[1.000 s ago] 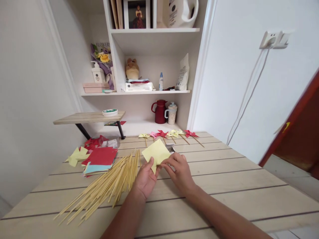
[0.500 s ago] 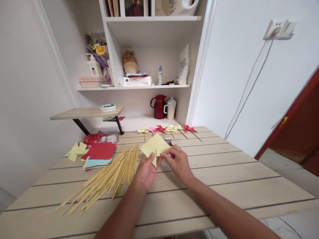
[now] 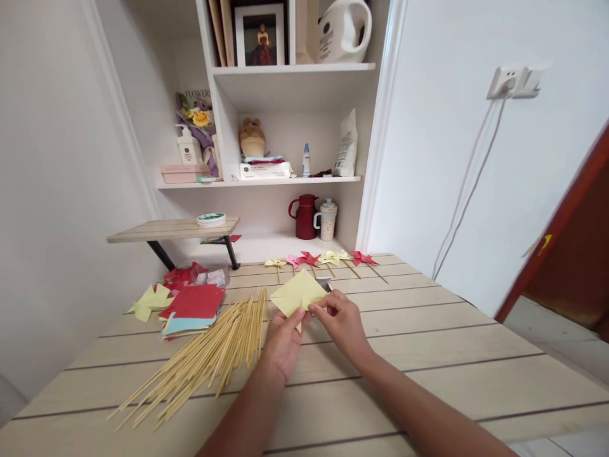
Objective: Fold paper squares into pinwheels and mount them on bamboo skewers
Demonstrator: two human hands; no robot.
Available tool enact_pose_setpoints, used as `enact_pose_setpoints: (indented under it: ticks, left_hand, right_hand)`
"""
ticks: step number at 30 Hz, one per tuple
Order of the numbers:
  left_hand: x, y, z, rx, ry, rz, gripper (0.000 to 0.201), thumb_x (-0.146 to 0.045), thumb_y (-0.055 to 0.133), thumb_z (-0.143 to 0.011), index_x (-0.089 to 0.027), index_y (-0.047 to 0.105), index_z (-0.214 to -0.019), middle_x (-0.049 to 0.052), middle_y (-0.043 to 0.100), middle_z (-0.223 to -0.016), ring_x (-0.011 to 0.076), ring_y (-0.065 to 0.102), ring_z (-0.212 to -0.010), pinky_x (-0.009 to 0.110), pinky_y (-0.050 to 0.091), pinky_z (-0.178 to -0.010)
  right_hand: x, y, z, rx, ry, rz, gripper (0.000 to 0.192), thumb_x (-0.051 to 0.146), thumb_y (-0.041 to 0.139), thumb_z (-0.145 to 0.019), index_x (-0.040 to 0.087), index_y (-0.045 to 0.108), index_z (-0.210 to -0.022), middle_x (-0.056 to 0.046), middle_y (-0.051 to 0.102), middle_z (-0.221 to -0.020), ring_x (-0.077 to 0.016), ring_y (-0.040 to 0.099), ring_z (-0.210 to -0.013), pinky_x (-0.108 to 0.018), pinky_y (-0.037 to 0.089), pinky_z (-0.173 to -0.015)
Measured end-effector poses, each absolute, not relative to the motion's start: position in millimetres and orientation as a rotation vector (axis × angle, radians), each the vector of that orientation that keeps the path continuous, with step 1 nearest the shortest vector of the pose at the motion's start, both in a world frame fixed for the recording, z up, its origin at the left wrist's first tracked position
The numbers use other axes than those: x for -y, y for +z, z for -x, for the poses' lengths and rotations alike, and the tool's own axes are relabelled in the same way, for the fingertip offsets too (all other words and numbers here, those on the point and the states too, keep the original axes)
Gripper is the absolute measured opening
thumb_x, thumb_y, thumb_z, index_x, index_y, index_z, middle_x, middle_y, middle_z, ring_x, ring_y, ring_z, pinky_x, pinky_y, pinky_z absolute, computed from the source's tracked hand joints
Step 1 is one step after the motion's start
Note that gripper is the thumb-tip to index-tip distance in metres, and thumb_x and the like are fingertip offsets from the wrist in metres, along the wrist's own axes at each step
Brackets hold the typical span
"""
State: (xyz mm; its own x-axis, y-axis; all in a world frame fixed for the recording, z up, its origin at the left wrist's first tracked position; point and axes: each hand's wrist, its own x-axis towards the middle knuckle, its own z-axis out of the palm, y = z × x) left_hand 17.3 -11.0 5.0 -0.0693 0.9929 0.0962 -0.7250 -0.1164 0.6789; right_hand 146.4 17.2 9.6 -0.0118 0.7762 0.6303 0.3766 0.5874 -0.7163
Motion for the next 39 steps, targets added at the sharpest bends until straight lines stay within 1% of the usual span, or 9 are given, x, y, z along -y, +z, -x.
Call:
enact_pose_setpoints:
  ticks: [14,19,22,26,28,30,33,37,39]
  left_hand:
    - [17,13,-23,-0.649,1.643,-0.716,0.052,-0.015,0.082,-0.068,-0.016,0.068,-0.118,0.011,0.076,-0.105,0.0243,0.069,-0.104,0.036,0.048,-0.098]
    - [13,9,-21,-0.762,1.665,-0.775,0.040,-0.018,0.082,-0.067,-0.014,0.073,-0.106,0.011,0.077,-0.100,0.0237,0.070,-0.097,0.035,0.050,-0.093]
    - [9,6,-15,-0.940,1.653,-0.865,0.025,-0.018,0.080,-0.068,-0.014,0.076,-0.092,0.010,0.078,-0.091,0.0247,0.071,-0.089,0.034,0.051,-0.085]
    - [6,6,-6,-1.100,1.671,-0.967,0.012,-0.010,0.078,-0.065,-0.016,0.078,-0.075,0.008,0.078,-0.082,0.0260,0.070,-0.088,0.029,0.049,-0.083]
    - [6,7,-4,-1.077,1.707,-0.983,0.018,-0.007,0.077,-0.065,-0.020,0.079,-0.077,0.007,0.078,-0.087,0.0252,0.069,-0.095,0.027,0.047,-0.089]
    - [7,8,-2,-1.066,1.726,-1.006,0.024,-0.006,0.076,-0.066,-0.023,0.079,-0.082,0.005,0.078,-0.090,0.0241,0.069,-0.095,0.028,0.046,-0.092]
    - [8,6,-1,-1.108,1.713,-1.091,0.029,-0.007,0.075,-0.068,-0.027,0.079,-0.088,0.004,0.078,-0.089,0.0234,0.069,-0.090,0.030,0.047,-0.091]
    - [10,3,-2,-1.171,1.662,-1.203,0.034,-0.007,0.076,-0.068,-0.031,0.079,-0.091,0.003,0.078,-0.091,0.0234,0.068,-0.093,0.029,0.046,-0.093]
    - [12,5,-4,-1.157,1.664,-1.211,0.033,-0.009,0.078,-0.067,-0.030,0.079,-0.093,0.003,0.077,-0.090,0.0227,0.067,-0.092,0.028,0.045,-0.093]
  right_hand:
    - [-14,15,-147,1.640,0.417,0.969,0.023,0.032,0.068,-0.082,0.020,0.071,-0.063,-0.001,0.054,-0.061,-0.0164,0.050,-0.058,-0.029,0.038,-0.054]
    - [-13,14,-148,1.669,0.403,0.978,0.021,0.030,0.068,-0.082,0.021,0.071,-0.063,-0.001,0.054,-0.062,-0.0161,0.049,-0.057,-0.029,0.039,-0.055]
    - [-14,14,-151,1.688,0.317,0.954,0.009,0.029,0.068,-0.082,0.021,0.072,-0.082,-0.002,0.057,-0.072,-0.0172,0.052,-0.062,-0.031,0.044,-0.060]
    - [-15,18,-158,1.691,0.018,0.890,0.041,0.032,0.067,-0.084,0.025,0.059,-0.124,-0.009,0.058,-0.104,-0.0265,0.058,-0.095,-0.044,0.047,-0.086]
    - [-15,21,-161,1.731,-0.110,0.865,0.053,0.034,0.068,-0.083,0.027,0.052,-0.133,-0.013,0.054,-0.121,-0.0321,0.053,-0.114,-0.051,0.042,-0.095]
    - [-15,23,-163,1.803,-0.186,0.853,0.060,0.037,0.071,-0.081,0.028,0.049,-0.136,-0.014,0.049,-0.133,-0.0352,0.048,-0.123,-0.054,0.038,-0.100]
    - [-16,24,-164,1.886,-0.233,0.842,0.054,0.037,0.074,-0.080,0.029,0.055,-0.130,-0.013,0.050,-0.136,-0.0350,0.047,-0.125,-0.054,0.033,-0.103]
    - [-20,23,-164,1.897,-0.149,0.800,0.022,0.028,0.074,-0.081,0.028,0.070,-0.102,-0.008,0.061,-0.126,-0.0310,0.051,-0.121,-0.053,0.031,-0.104]
    - [-21,22,-163,1.869,-0.012,0.799,0.007,0.025,0.074,-0.080,0.026,0.072,-0.086,-0.007,0.068,-0.115,-0.0305,0.054,-0.115,-0.053,0.032,-0.101]
